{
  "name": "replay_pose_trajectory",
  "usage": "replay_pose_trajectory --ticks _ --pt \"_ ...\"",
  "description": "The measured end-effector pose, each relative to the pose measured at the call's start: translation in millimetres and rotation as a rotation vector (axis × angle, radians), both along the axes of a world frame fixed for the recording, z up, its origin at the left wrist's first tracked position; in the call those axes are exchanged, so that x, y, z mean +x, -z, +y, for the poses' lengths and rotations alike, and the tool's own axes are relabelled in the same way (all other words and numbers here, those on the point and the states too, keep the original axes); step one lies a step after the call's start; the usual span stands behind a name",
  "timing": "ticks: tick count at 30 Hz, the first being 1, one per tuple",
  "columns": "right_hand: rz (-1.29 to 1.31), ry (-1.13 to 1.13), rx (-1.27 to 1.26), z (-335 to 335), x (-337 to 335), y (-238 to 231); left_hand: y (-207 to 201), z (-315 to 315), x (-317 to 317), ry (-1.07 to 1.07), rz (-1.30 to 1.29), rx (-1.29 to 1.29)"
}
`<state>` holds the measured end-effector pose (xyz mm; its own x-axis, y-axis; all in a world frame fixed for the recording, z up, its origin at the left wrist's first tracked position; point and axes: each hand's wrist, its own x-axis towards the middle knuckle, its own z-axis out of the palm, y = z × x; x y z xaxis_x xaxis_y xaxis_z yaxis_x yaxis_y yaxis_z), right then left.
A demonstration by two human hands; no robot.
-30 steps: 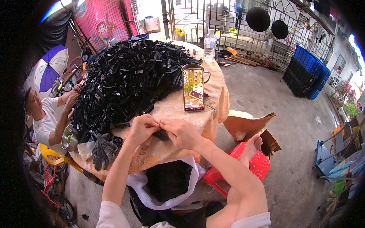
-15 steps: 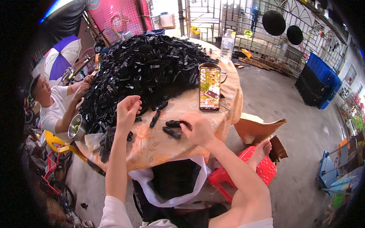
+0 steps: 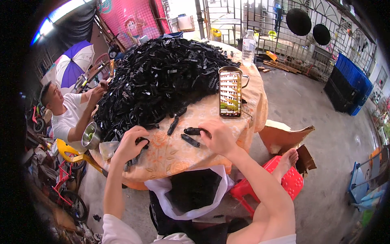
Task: The person sorts and organizes a large pile of black plastic parts on a table by hand.
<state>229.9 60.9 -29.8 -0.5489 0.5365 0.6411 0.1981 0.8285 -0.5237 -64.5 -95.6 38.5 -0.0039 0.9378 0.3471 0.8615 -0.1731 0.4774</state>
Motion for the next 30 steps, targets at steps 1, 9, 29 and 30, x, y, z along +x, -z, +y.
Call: replay_pose_trajectory --ticks 1,9,29,30 --pt "0.001 0.004 -0.003 0.1 -0.9 0.0 2.7 -5.1 -3.5 0.007 0.085 -0.037" --pt "0.004 0.002 -0.002 0.7 -2.2 2.1 -0.3 7.9 9.1 -0.032 0.241 -0.056" --pt "-0.048 -0.004 -0.007 -1.4 4.7 -4.5 34.4 69.4 95.0 0.055 -0.621 0.026" --pt "-0.056 -0.013 0.022 -2.3 3.0 -5.0 36.0 69.2 96.0 0.051 -0.62 0.027"
